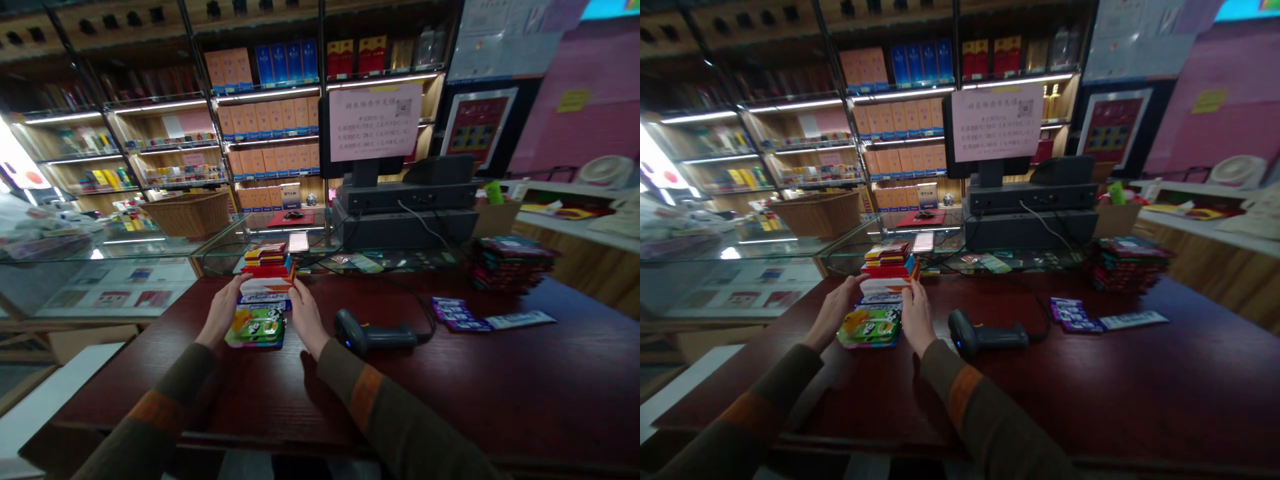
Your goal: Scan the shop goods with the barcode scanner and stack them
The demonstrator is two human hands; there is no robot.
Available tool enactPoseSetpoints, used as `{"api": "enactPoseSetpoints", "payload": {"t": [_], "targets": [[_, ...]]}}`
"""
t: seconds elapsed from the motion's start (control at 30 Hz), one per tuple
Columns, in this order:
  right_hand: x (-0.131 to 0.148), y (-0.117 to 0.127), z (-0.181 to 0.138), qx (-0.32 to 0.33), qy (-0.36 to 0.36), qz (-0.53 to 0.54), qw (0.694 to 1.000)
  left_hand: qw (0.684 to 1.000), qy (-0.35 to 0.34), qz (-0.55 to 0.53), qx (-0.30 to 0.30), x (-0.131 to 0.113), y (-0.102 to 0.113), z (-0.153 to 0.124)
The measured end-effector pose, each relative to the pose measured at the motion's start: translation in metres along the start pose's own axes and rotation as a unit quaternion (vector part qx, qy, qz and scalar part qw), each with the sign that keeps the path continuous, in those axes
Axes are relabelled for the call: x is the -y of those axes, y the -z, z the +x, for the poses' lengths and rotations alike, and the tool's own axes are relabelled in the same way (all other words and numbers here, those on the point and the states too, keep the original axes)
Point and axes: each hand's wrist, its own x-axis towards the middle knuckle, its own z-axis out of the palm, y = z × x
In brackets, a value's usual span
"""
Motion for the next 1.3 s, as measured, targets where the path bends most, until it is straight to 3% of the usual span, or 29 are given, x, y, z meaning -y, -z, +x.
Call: {"api": "enactPoseSetpoints", "payload": {"t": [0.2, 0.43, 0.87, 1.3], "targets": [[0.026, 0.029, 0.008, -0.04, 0.019, 0.031, 0.999, 1.0, -0.023, 0.006, 0.009, -0.03, -0.023, -0.002], [0.03, 0.082, 0.015, -0.082, 0.016, 0.018, 0.996, 0.995, -0.075, 0.012, 0.065, -0.059, -0.059, -0.004], [-0.012, 0.198, 0.033, -0.158, 0.023, -0.006, 0.987, 0.98, -0.134, 0.029, 0.143, -0.091, -0.149, 0.011], [-0.061, 0.332, 0.009, -0.197, -0.003, -0.13, 0.972, 0.942, -0.204, 0.048, 0.261, -0.146, -0.246, 0.0]]}}
